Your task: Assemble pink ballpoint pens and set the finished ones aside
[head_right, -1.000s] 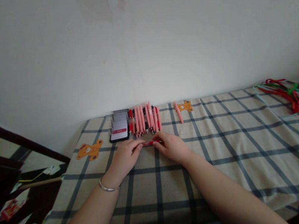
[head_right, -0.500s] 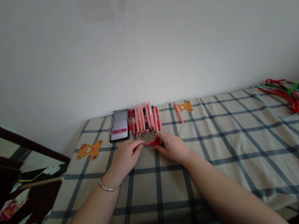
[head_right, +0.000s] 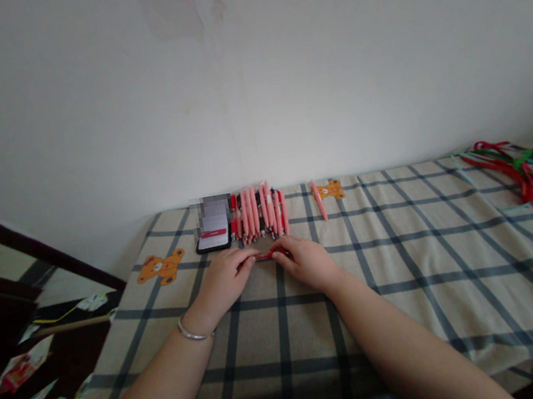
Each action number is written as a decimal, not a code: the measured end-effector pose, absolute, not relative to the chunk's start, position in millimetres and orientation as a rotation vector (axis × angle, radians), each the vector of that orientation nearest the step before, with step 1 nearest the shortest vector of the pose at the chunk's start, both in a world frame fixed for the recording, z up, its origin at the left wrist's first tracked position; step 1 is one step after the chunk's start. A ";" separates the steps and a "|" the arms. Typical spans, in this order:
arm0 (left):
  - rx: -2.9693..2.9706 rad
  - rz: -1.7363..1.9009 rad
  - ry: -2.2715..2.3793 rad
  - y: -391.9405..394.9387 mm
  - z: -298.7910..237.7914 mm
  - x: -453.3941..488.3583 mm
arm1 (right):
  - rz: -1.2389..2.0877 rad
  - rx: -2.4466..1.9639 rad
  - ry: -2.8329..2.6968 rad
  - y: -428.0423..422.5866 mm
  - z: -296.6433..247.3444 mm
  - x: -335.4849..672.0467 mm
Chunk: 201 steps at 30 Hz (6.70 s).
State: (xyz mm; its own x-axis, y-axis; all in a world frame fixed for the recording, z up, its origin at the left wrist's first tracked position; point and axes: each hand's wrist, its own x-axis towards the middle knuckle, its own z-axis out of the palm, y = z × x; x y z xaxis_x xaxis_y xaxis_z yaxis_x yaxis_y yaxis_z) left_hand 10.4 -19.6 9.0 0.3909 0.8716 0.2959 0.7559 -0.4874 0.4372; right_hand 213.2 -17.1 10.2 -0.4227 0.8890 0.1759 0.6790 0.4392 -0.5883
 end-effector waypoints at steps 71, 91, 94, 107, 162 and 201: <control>2.373 0.640 1.345 -29.4 20.4 15.3 | 0.926 -1.162 -1.703 -11.3 -8.7 214.3; 2.383 0.446 1.575 -29.9 18.6 14.1 | 1.013 -1.120 -1.571 -13.7 2.3 214.7; 2.372 0.454 1.581 -30.6 18.8 14.2 | 0.997 -1.114 -1.556 -14.2 4.3 215.4; 2.342 0.448 1.592 -30.3 20.5 14.2 | 0.898 -1.126 -1.506 -13.9 2.5 217.9; 2.197 0.594 1.676 -28.7 22.9 12.1 | 0.283 -1.340 -2.336 -20.5 8.0 213.5; 2.329 0.470 1.674 -29.9 19.0 13.4 | 0.444 -1.417 -1.838 -6.0 -0.8 228.2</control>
